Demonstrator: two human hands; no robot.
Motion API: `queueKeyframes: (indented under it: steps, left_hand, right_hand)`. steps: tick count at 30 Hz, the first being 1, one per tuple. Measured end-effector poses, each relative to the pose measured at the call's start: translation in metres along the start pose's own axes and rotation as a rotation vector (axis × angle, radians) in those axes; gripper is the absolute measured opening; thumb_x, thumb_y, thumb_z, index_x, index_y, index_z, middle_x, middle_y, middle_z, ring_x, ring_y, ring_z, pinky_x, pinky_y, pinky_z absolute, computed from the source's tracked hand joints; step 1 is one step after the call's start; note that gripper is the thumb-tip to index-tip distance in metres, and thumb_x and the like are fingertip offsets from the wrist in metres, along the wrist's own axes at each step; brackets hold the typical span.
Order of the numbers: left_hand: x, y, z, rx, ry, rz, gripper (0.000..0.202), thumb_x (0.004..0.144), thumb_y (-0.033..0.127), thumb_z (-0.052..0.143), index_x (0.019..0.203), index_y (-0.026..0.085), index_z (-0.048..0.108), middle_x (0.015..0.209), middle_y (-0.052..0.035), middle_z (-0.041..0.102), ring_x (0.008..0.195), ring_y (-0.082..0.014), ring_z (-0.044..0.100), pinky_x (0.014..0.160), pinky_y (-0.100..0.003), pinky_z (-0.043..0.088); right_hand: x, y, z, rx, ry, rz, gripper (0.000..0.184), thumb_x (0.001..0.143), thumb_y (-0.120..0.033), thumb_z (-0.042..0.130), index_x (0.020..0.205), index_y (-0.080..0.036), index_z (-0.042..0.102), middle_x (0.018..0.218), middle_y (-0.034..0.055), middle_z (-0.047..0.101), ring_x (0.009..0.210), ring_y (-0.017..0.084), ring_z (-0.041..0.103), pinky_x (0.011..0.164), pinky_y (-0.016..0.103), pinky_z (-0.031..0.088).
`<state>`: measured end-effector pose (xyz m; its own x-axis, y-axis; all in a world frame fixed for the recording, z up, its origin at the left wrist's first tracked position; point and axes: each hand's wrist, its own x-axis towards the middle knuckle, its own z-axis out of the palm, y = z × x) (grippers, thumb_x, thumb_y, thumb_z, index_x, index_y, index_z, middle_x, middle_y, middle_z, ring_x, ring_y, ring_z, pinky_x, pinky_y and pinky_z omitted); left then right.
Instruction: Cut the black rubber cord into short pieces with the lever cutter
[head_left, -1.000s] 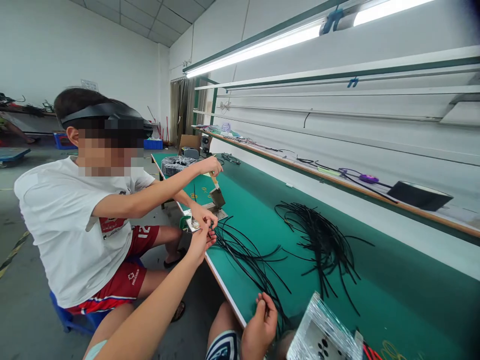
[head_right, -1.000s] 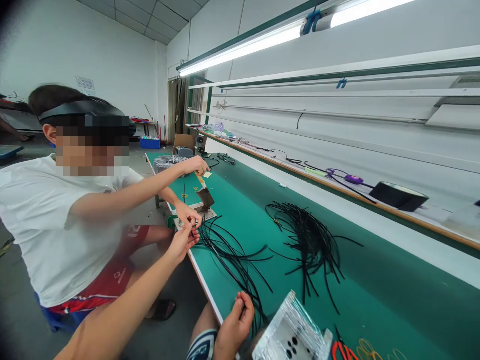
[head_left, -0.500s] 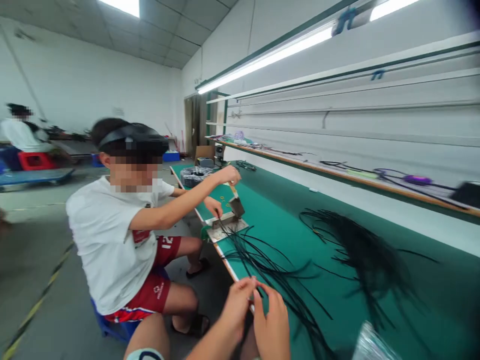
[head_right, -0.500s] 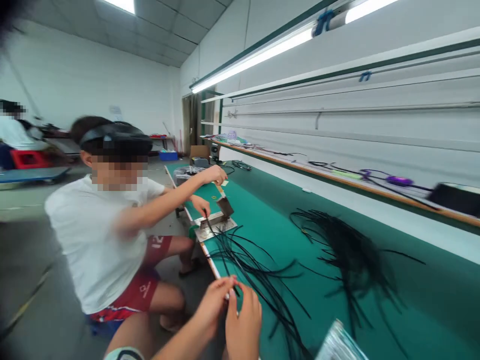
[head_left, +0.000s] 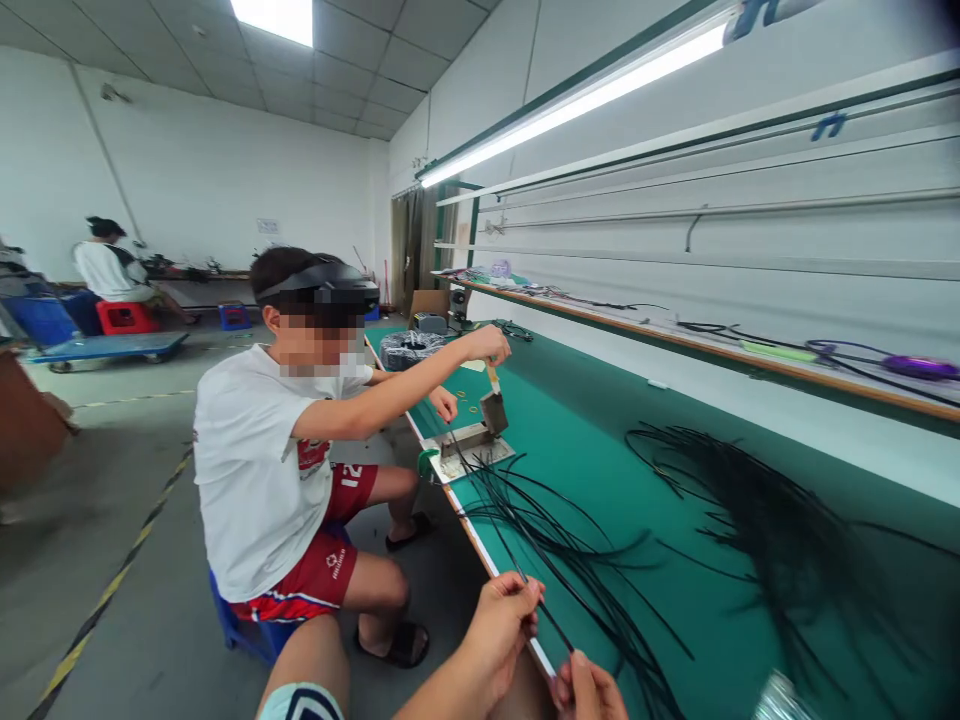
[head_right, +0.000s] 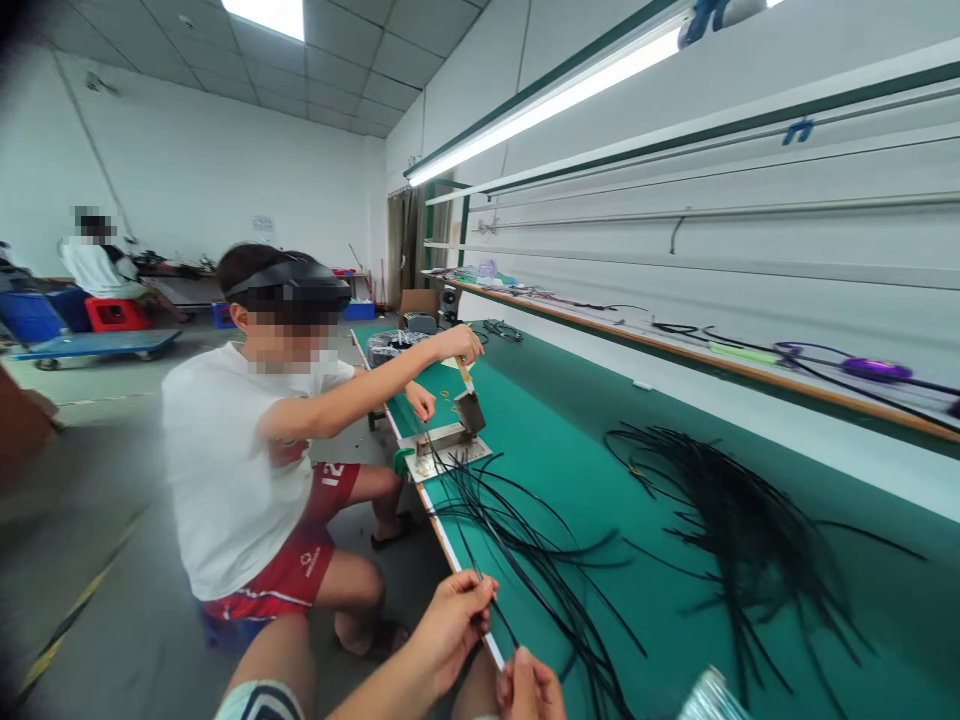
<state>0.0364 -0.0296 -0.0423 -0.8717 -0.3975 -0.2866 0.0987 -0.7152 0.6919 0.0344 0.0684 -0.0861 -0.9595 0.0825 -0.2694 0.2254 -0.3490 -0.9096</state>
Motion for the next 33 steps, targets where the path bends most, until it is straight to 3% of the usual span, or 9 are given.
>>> queueKeyframes:
  steps: [4,8,13,19,23,27,33]
  left_hand:
    - [-0.007,-0.014,0.009,-0.065,0.065,-0.090,0.039,0.055,0.042,0.084,0.068,0.018,0.056,0.054,0.0044,0.052,0.039,-0.0056,0.040,0.039,-0.018,0.021]
    - [-0.011,-0.025,0.013,-0.072,0.063,-0.164,0.044,0.055,0.044,0.085,0.071,0.018,0.054,0.050,0.0061,0.051,0.035,-0.0025,0.032,0.037,-0.017,0.016]
    - [-0.013,-0.039,0.015,-0.055,-0.013,-0.115,0.042,0.054,0.041,0.087,0.064,0.016,0.054,0.063,0.0019,0.060,0.048,-0.0052,0.047,0.047,-0.018,0.035]
    - [-0.008,-0.051,0.024,0.244,-0.112,-0.153,0.040,0.062,0.052,0.076,0.067,0.016,0.060,0.061,0.0001,0.061,0.050,-0.0084,0.050,0.049,-0.020,0.036]
    - [-0.008,-0.059,0.035,0.375,-0.037,-0.099,0.038,0.061,0.051,0.075,0.059,0.017,0.059,0.054,0.0012,0.057,0.043,-0.0085,0.047,0.043,-0.020,0.032]
    - [0.001,-0.064,0.043,0.451,0.054,-0.112,0.034,0.065,0.044,0.073,0.054,0.018,0.054,0.044,0.0034,0.048,0.036,-0.0094,0.042,0.037,-0.021,0.026]
    - [-0.009,-0.053,0.046,0.435,0.006,-0.176,0.029,0.066,0.039,0.073,0.061,0.019,0.052,0.048,0.0027,0.055,0.036,-0.0089,0.045,0.037,-0.018,0.030]
  right_hand:
    - [-0.026,-0.013,0.017,0.291,-0.126,0.053,0.057,0.060,-0.056,0.075,0.102,-0.020,0.062,0.075,0.0005,0.067,0.068,0.014,0.062,0.067,0.030,0.052]
    - [-0.028,-0.016,0.032,0.162,-0.116,0.031,0.061,0.072,-0.063,0.061,0.110,-0.016,0.063,0.106,0.0118,0.070,0.094,0.022,0.066,0.080,0.034,0.052]
    - [-0.006,-0.017,0.021,-0.013,0.072,-0.024,0.061,0.075,-0.065,0.052,0.099,-0.012,0.067,0.091,0.0132,0.072,0.082,0.023,0.067,0.071,0.033,0.052]
    - [0.007,-0.013,0.006,0.131,0.189,0.009,0.055,0.075,-0.062,0.051,0.095,-0.013,0.064,0.082,0.0097,0.070,0.074,0.021,0.066,0.064,0.031,0.052]
    - [0.010,-0.014,-0.002,0.230,0.313,0.030,0.057,0.071,-0.064,0.053,0.099,-0.015,0.060,0.078,0.0072,0.068,0.072,0.021,0.067,0.066,0.034,0.054]
    - [0.017,-0.019,-0.006,0.250,0.380,0.123,0.044,0.072,-0.053,0.053,0.100,-0.020,0.059,0.076,0.0025,0.064,0.066,0.019,0.065,0.059,0.033,0.052]
    - [0.002,-0.040,0.002,0.235,0.360,0.130,0.043,0.074,-0.050,0.048,0.105,-0.022,0.056,0.078,0.0002,0.059,0.064,0.017,0.061,0.057,0.031,0.049]
